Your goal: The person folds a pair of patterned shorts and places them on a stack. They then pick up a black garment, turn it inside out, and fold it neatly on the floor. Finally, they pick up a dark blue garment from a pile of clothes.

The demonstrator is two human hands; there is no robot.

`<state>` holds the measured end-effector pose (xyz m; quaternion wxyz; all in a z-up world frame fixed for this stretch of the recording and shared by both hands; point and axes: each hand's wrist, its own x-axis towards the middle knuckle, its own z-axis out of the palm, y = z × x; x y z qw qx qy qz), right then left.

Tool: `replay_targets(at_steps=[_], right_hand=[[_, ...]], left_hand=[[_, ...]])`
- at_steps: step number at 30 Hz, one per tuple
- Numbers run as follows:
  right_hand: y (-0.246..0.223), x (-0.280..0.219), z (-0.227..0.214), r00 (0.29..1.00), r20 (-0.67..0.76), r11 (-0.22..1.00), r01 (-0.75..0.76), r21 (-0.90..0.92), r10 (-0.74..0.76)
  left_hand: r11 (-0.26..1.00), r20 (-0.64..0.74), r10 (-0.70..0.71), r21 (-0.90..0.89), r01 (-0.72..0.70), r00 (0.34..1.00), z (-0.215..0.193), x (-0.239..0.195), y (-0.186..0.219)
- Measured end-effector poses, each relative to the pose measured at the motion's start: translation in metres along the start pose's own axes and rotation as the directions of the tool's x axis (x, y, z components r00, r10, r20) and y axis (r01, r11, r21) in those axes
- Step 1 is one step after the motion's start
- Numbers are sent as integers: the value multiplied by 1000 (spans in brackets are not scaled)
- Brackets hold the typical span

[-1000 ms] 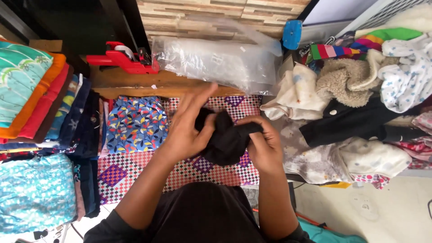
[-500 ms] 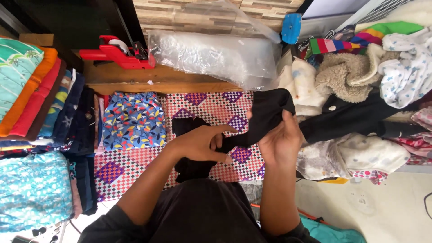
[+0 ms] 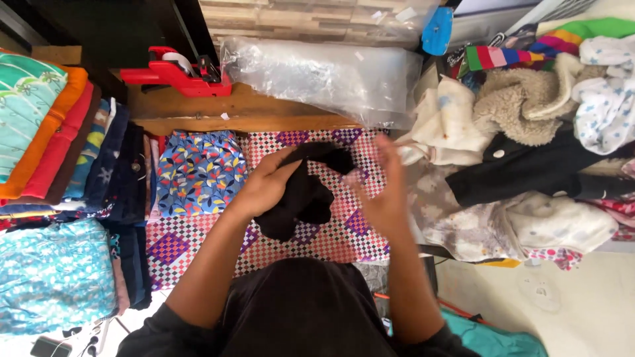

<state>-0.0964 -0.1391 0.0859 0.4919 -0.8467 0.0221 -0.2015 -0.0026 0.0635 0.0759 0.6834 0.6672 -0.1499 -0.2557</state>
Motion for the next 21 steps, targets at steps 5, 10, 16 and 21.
replay_targets(at_steps=[5, 10, 16, 21], right_hand=[[-17, -34, 45, 978, 178, 970, 65, 233, -109], [-8, -43, 71, 987, -49, 987, 157, 48, -154], [-11, -27, 33, 994, -103, 979, -6, 202, 27], [-29, -14, 31, 898, -106, 573, -178, 800, 427]], left_hand=[[965, -154, 102, -224, -135, 983, 10, 8, -22], [676, -102, 304, -678, -290, 947, 16, -11, 10], [789, -87, 546, -283, -546, 834, 9, -30, 29], [805, -118, 553, 331, -493, 825, 32, -49, 26]])
